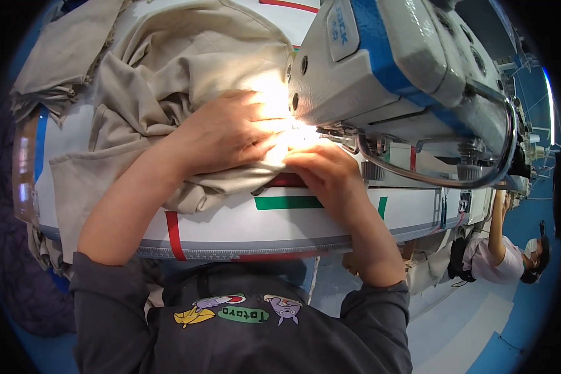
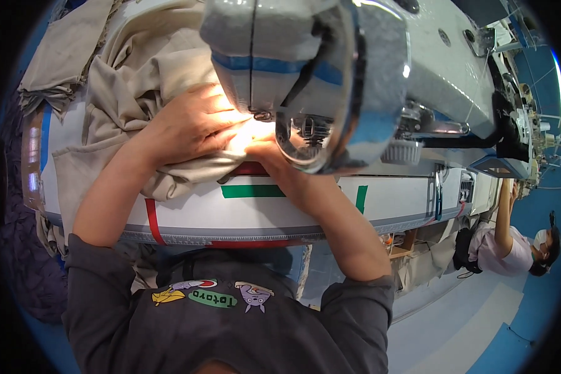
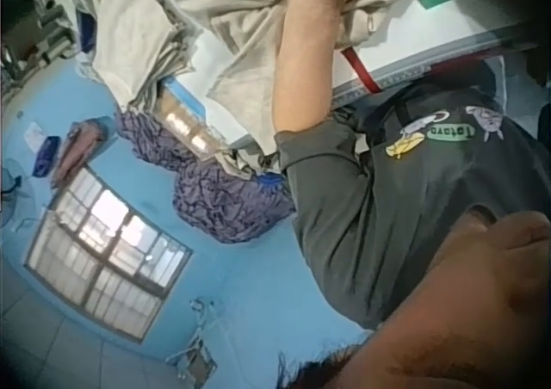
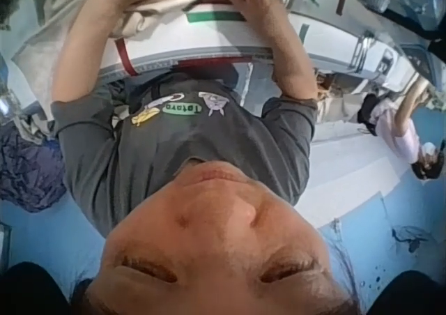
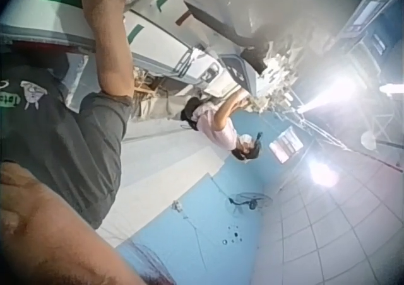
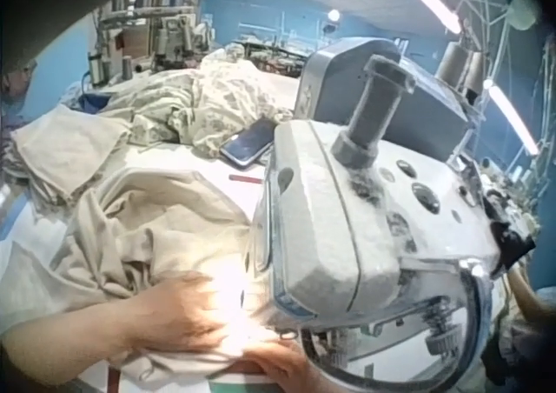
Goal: The recorder uses an industrial sewing machine to join pieces of tan-colored fabric.
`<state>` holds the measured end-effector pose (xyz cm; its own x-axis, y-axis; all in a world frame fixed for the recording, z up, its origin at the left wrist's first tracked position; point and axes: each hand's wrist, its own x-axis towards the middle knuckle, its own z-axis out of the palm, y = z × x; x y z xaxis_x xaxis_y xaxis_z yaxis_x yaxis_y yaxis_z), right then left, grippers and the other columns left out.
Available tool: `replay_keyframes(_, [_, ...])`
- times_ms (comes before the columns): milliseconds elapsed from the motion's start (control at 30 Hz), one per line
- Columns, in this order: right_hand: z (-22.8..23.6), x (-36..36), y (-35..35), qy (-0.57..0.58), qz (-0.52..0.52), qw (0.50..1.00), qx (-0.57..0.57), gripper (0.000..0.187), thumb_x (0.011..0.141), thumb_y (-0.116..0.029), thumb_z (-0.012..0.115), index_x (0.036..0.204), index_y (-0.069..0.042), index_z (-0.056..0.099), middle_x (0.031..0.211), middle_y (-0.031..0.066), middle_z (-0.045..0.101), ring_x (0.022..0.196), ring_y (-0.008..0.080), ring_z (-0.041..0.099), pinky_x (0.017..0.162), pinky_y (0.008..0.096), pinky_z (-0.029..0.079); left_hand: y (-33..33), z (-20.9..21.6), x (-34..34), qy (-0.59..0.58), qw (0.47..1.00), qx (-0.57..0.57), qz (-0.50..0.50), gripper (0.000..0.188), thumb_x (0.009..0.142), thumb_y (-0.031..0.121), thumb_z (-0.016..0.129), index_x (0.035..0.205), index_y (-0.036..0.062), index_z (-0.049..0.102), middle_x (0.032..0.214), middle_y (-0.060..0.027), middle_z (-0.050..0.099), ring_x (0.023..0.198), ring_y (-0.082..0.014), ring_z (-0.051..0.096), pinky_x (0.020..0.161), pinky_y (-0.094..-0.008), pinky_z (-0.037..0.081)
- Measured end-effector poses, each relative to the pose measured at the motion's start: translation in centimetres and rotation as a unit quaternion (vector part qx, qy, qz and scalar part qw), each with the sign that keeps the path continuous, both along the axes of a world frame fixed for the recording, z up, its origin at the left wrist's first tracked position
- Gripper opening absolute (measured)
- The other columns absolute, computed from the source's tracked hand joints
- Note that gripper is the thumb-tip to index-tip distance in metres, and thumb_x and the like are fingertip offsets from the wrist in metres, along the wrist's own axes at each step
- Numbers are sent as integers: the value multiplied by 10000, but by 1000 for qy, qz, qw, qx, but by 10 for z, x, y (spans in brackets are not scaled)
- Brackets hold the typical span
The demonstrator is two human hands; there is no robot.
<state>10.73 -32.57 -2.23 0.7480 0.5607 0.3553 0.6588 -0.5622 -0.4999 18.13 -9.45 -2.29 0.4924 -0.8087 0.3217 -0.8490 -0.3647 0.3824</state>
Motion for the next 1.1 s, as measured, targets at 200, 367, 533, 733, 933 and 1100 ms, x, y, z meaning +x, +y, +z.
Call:
replay_keyframes(200, [-66, 16, -111, 142, -147, 978, -44, 474, 849, -202, 768, 1272, -100, 581, 1210, 104, 639, 1063, 255, 629, 952, 366, 505, 0, 2, 3, -26, 999, -23, -8, 267, 867, 171, 602, 1102, 62, 670, 1145, -72, 653, 1109, -253, 569, 949, -377, 466])
replay_keyframes(367, [-102, 34, -155, 334, -312, 883, -102, 632, 893, -250, 700, 1434, -122, 397, 1398, 114, 495, 1290, 248, 476, 1093, 405, 373, 1, -1, 4, -31, 999, -27, -15, 281, 861, 178, 633, 1111, 55, 672, 1113, -62, 656, 1067, -255, 568, 927, -379, 468])
replay_keyframes(533, [-104, 20, -112, -62, -296, 949, -92, 765, 879, -293, 726, 1459, -64, 283, 1427, 115, 483, 1299, 280, 472, 1128, 443, 321, 3, 0, -3, -30, 999, -16, -27, 300, 846, 178, 666, 1117, 49, 670, 1106, -54, 655, 1043, -263, 565, 900, -384, 477])
replay_keyframes(733, [-81, 17, -90, 123, -312, 942, -5, 596, 871, -392, 721, 1334, -70, 529, 1326, 100, 586, 1207, 281, 562, 1088, 426, 369, 2, 2, -2, -5, 999, -36, -4, 283, 847, 159, 653, 1106, 46, 652, 1046, -85, 642, 1005, -276, 578, 889, -390, 485])
replay_keyframes(933, [-79, 17, -82, 93, -309, 946, -4, 376, 873, -370, 732, 1064, -48, 697, 1008, 75, 695, 911, 186, 624, 828, 323, 475, 0, 2, 0, -37, 999, -29, -18, 246, 892, 204, 588, 1085, 64, 645, 1132, -56, 643, 1027, -238, 577, 918, -361, 466])
replay_keyframes(1100, [-4, 15, -26, 332, -268, 904, 42, 294, 872, -205, 718, 1134, -81, 668, 1041, 98, 692, 771, 193, 644, 705, 332, 502, 6, -7, -1, -42, 997, -65, -19, 227, 892, 223, 579, 1037, 71, 664, 1111, -68, 632, 1024, -251, 577, 900, -378, 473])
